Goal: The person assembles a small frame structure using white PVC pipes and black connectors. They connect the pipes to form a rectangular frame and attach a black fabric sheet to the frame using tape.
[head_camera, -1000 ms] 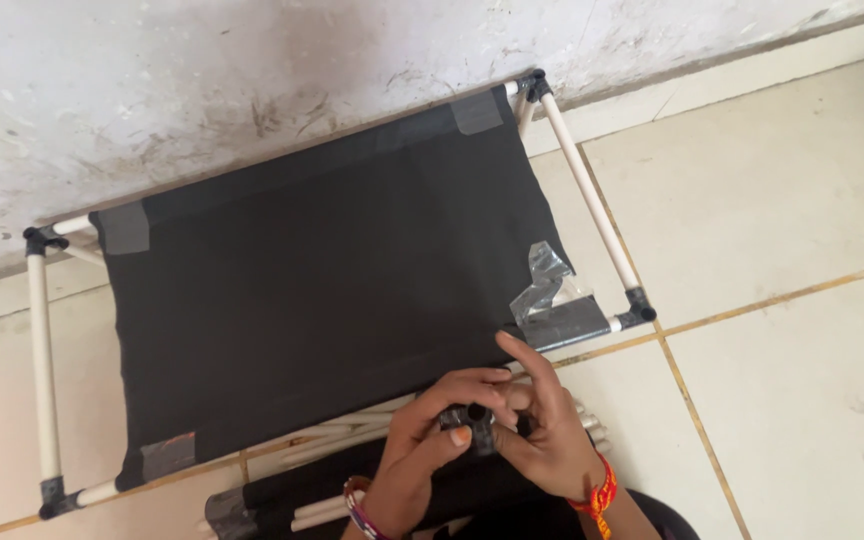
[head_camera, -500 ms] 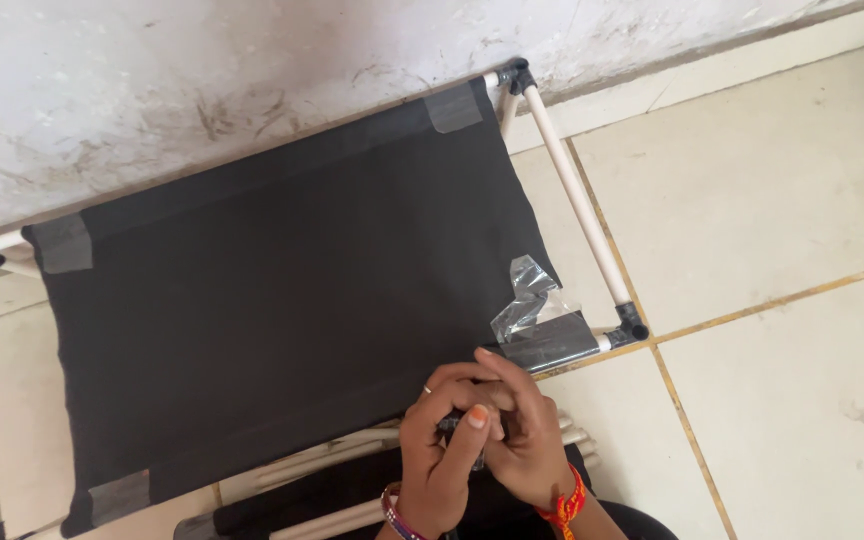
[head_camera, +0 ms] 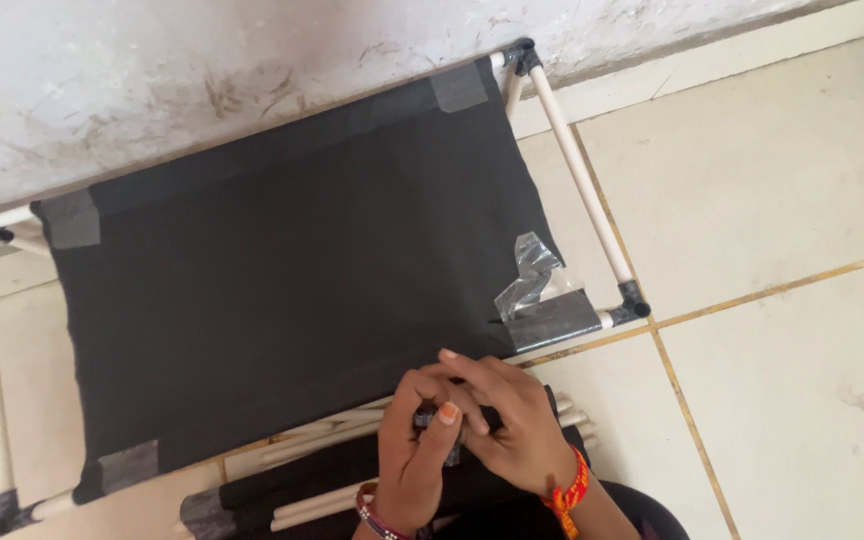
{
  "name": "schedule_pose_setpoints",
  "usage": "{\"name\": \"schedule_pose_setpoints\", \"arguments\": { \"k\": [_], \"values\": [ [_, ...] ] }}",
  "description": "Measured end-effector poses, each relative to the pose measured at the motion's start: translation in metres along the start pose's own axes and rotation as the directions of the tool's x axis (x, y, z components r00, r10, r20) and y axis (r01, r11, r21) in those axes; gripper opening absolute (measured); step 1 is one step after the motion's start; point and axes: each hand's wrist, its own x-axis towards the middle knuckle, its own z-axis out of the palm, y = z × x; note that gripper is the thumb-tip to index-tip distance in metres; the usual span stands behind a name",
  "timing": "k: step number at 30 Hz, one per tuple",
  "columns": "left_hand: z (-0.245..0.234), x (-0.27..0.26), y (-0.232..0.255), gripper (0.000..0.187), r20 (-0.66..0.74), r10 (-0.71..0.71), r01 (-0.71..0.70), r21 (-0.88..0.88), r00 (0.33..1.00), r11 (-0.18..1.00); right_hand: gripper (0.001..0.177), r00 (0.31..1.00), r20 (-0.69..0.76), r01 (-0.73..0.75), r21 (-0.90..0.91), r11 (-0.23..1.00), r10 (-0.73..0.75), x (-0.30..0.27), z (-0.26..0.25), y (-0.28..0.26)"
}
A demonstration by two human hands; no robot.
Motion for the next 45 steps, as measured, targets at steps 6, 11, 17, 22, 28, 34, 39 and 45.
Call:
{"name": "schedule_pose_setpoints", "arguments": {
  "k": [6,11,17,22,28,34,39,45],
  "values": [
    [-0.018,-0.014,0.007,0.016,-0.016,-0.019,0.021,0.136,1.000,0.991,0.072,0.994,0.103,-0.041,0.032,0.999,0.038,0.004,0.013,-0.007],
    [-0.031,-0.013,-0.002,0.020,-0.095,-0.032,0.047,0.159,0.995,0.986,0.074,0.985,0.170,-0.031,-0.072,0.997,0.042,0.004,0.021,-0.003],
    [-0.035,-0.021,-0.016,0.019,-0.153,0.041,-0.010,0.199,0.987,0.980,0.069,0.987,0.158,0.051,-0.194,0.980,-0.021,0.001,0.026,0.003],
    [-0.039,-0.020,-0.029,0.017,-0.225,-0.032,0.045,0.053,0.974,0.998,0.076,0.973,0.228,0.017,-0.261,0.965,0.044,0.004,0.026,0.011],
    [-0.039,-0.025,-0.047,0.025,-0.254,-0.041,0.075,0.123,0.966,0.990,0.075,0.969,0.233,-0.037,-0.186,0.982,0.081,0.008,0.023,0.012],
    [-0.043,-0.024,-0.068,0.027,-0.258,-0.013,0.045,0.119,0.966,0.992,0.073,0.956,0.293,0.037,-0.193,0.981,0.021,0.007,0.016,0.007],
    [-0.046,-0.026,-0.079,0.036,-0.296,0.047,0.017,0.209,0.954,0.978,0.066,0.961,0.275,0.008,-0.144,0.989,0.032,0.003,0.025,0.012],
    [-0.045,-0.030,-0.083,0.035,-0.359,-0.077,0.143,0.159,0.930,0.977,0.071,0.963,0.258,-0.080,-0.019,0.997,0.082,-0.002,0.031,0.012]
  ]
}}
